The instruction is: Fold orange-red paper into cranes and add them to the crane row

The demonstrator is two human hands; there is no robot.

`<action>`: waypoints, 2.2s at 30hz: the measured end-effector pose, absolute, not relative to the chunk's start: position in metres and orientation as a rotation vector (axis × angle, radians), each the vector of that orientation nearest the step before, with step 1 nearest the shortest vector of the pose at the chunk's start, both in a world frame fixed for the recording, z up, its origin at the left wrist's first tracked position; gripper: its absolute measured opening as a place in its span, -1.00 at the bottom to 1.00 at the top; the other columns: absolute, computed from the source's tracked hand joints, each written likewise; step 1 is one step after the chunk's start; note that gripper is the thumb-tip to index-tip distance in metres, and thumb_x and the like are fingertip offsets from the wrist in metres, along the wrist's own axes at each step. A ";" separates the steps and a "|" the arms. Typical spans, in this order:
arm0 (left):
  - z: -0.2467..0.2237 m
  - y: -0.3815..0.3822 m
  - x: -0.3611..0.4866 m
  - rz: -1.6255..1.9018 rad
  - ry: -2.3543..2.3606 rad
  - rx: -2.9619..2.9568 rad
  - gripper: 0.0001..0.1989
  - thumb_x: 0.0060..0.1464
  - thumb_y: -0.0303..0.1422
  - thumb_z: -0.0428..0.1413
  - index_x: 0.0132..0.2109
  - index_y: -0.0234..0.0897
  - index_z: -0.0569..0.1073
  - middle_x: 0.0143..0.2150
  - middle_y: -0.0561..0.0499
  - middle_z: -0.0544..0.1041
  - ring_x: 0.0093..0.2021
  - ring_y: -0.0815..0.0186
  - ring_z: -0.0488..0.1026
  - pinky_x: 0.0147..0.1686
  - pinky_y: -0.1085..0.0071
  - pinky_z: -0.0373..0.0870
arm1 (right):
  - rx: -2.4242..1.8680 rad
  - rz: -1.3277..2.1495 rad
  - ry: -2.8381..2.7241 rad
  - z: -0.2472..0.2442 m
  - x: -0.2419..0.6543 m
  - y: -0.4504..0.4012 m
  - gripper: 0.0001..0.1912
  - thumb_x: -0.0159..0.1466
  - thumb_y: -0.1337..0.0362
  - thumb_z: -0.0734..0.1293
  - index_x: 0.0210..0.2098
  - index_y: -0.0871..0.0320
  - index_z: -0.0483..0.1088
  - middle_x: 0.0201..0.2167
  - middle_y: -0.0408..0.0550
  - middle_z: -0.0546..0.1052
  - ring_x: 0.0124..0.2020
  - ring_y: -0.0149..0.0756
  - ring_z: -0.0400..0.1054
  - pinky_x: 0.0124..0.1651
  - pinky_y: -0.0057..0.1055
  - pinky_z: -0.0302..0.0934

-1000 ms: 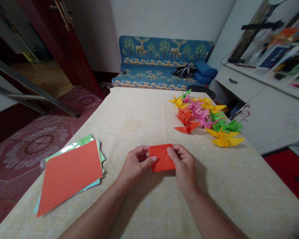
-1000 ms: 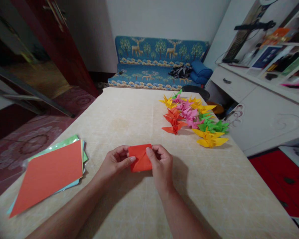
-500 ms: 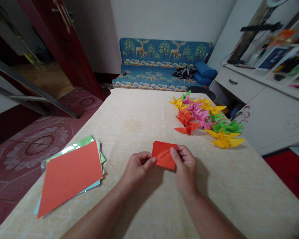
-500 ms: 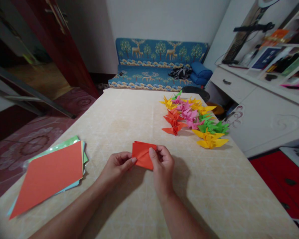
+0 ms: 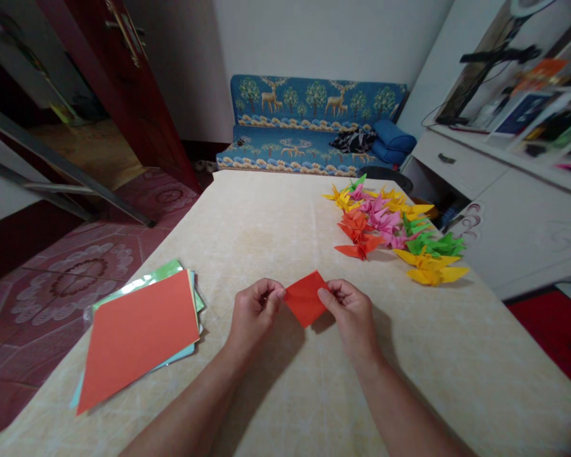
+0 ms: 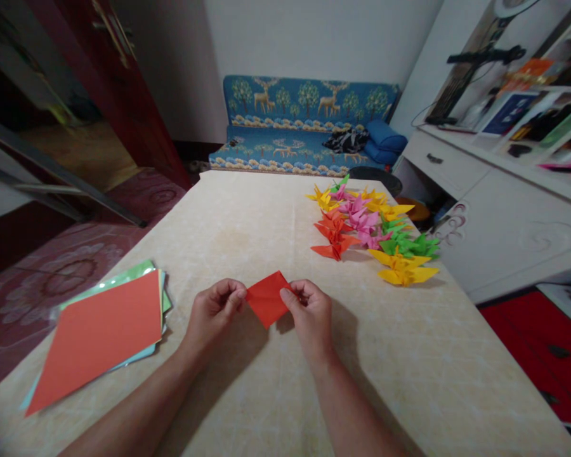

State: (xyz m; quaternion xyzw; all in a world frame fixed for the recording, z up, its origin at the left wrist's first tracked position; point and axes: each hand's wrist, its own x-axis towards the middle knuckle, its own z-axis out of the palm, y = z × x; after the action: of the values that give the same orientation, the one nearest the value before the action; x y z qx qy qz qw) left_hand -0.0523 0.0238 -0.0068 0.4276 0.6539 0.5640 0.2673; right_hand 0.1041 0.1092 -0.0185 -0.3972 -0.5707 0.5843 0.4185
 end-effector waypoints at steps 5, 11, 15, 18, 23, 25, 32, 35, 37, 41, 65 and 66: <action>-0.008 0.024 -0.055 1.468 1.825 1.262 -0.81 0.06 -0.30 0.09 -0.45 -0.32 0.43 -0.56 0.09 0.34 -0.52 0.40 0.24 -0.50 0.51 0.13 | -1.026 1.421 -1.440 -0.015 0.104 0.108 -0.79 0.11 0.15 0.40 -0.41 0.19 0.45 -0.50 -0.10 0.51 -0.49 -0.33 0.36 -0.44 -0.45 0.22; -0.012 0.026 -0.056 1.520 1.817 1.098 -0.78 0.07 -0.26 0.08 -0.45 -0.29 0.37 -0.58 0.12 0.30 -0.53 0.42 0.22 -0.51 0.52 0.11 | -1.033 1.324 -1.449 -0.016 0.104 0.109 -0.82 0.11 0.18 0.38 -0.43 0.19 0.46 -0.51 -0.12 0.49 -0.47 -0.33 0.34 -0.41 -0.45 0.21; -0.015 0.029 -0.062 1.626 1.793 0.889 -0.73 0.11 -0.22 0.06 -0.47 -0.28 0.31 -0.60 0.13 0.30 -0.57 0.44 0.19 -0.54 0.54 0.10 | -1.051 1.297 -1.383 -0.017 0.106 0.115 -0.80 0.11 0.17 0.39 -0.42 0.20 0.45 -0.51 -0.13 0.48 -0.48 -0.35 0.31 -0.41 -0.45 0.20; -0.014 0.031 -0.062 1.665 1.711 0.840 -0.72 0.11 -0.20 0.09 -0.46 -0.29 0.33 -0.60 0.13 0.31 -0.57 0.46 0.20 -0.54 0.55 0.11 | -1.052 1.314 -1.361 -0.014 0.106 0.116 -0.80 0.10 0.17 0.40 -0.41 0.20 0.45 -0.51 -0.12 0.49 -0.48 -0.35 0.33 -0.41 -0.45 0.21; -0.007 0.032 -0.053 1.632 1.539 0.878 -0.72 0.08 -0.17 0.14 -0.38 -0.33 0.45 -0.55 0.09 0.39 -0.53 0.45 0.27 -0.49 0.54 0.18 | -1.048 1.334 -1.441 -0.013 0.104 0.112 -0.82 0.10 0.19 0.40 -0.40 0.20 0.47 -0.48 -0.08 0.54 -0.45 -0.30 0.39 -0.39 -0.42 0.25; -0.006 0.031 -0.051 1.585 1.493 0.912 -0.72 0.06 -0.17 0.16 -0.32 -0.35 0.52 -0.48 0.03 0.46 -0.47 0.41 0.33 -0.43 0.52 0.23 | -1.024 1.336 -1.523 -0.014 0.103 0.110 -0.83 0.13 0.19 0.38 -0.39 0.19 0.49 -0.45 -0.06 0.56 -0.42 -0.28 0.41 -0.36 -0.41 0.27; -0.009 0.029 -0.054 1.464 1.380 0.927 -0.70 0.02 -0.18 0.20 -0.35 -0.40 0.57 -0.46 -0.01 0.48 -0.41 0.37 0.36 -0.38 0.49 0.25 | -0.892 1.272 -1.708 -0.012 0.102 0.105 -0.86 0.18 0.26 0.33 -0.39 0.17 0.52 -0.40 -0.06 0.59 -0.33 -0.28 0.45 -0.24 -0.41 0.29; -0.007 0.027 -0.056 1.468 1.344 0.929 -0.68 0.05 -0.16 0.17 -0.33 -0.39 0.59 -0.51 0.01 0.47 -0.45 0.39 0.35 -0.40 0.50 0.25 | -0.863 1.265 -1.738 -0.011 0.102 0.105 -0.86 0.19 0.28 0.32 -0.38 0.17 0.53 -0.40 -0.07 0.59 -0.34 -0.29 0.44 -0.24 -0.42 0.28; -0.005 0.027 -0.055 1.454 1.338 0.947 -0.71 0.01 -0.18 0.21 -0.30 -0.38 0.60 -0.47 -0.01 0.51 -0.44 0.39 0.37 -0.39 0.50 0.27 | -0.847 1.252 -1.765 -0.011 0.102 0.105 -0.86 0.19 0.28 0.32 -0.38 0.17 0.52 -0.42 -0.07 0.58 -0.35 -0.30 0.43 -0.25 -0.42 0.28; -0.005 0.030 -0.052 1.454 1.417 0.945 -0.80 -0.13 -0.29 0.31 -0.43 -0.39 0.58 -0.52 0.00 0.53 -0.51 0.44 0.36 -0.46 0.55 0.26 | -0.905 1.261 -1.726 -0.008 0.102 0.105 -0.80 0.17 0.21 0.35 -0.28 0.19 0.51 -0.40 -0.05 0.55 -0.37 -0.30 0.40 -0.29 -0.42 0.27; -0.012 0.035 -0.041 1.387 1.410 0.798 -0.72 -0.07 -0.22 0.26 -0.39 -0.42 0.52 -0.66 0.04 0.44 -0.66 0.48 0.28 -0.61 0.57 0.20 | -1.051 1.412 -1.426 -0.014 0.102 0.104 -0.66 0.16 0.08 0.34 -0.57 0.18 0.26 -0.63 -0.25 0.23 -0.57 -0.46 0.09 -0.54 -0.54 0.01; -0.013 0.036 -0.041 1.362 1.413 0.805 -0.71 -0.07 -0.21 0.25 -0.38 -0.42 0.51 -0.66 0.04 0.44 -0.67 0.48 0.28 -0.62 0.57 0.20 | -1.071 1.374 -1.441 -0.015 0.103 0.106 -0.65 0.17 0.08 0.33 -0.58 0.17 0.25 -0.64 -0.26 0.21 -0.58 -0.47 0.08 -0.54 -0.54 -0.01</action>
State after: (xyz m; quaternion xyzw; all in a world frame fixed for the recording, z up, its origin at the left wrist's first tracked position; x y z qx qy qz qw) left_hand -0.0414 0.0356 -0.0128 0.3311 0.5814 0.5602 0.4885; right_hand 0.1025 0.1057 -0.0147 -0.4284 -0.5766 0.5498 0.4264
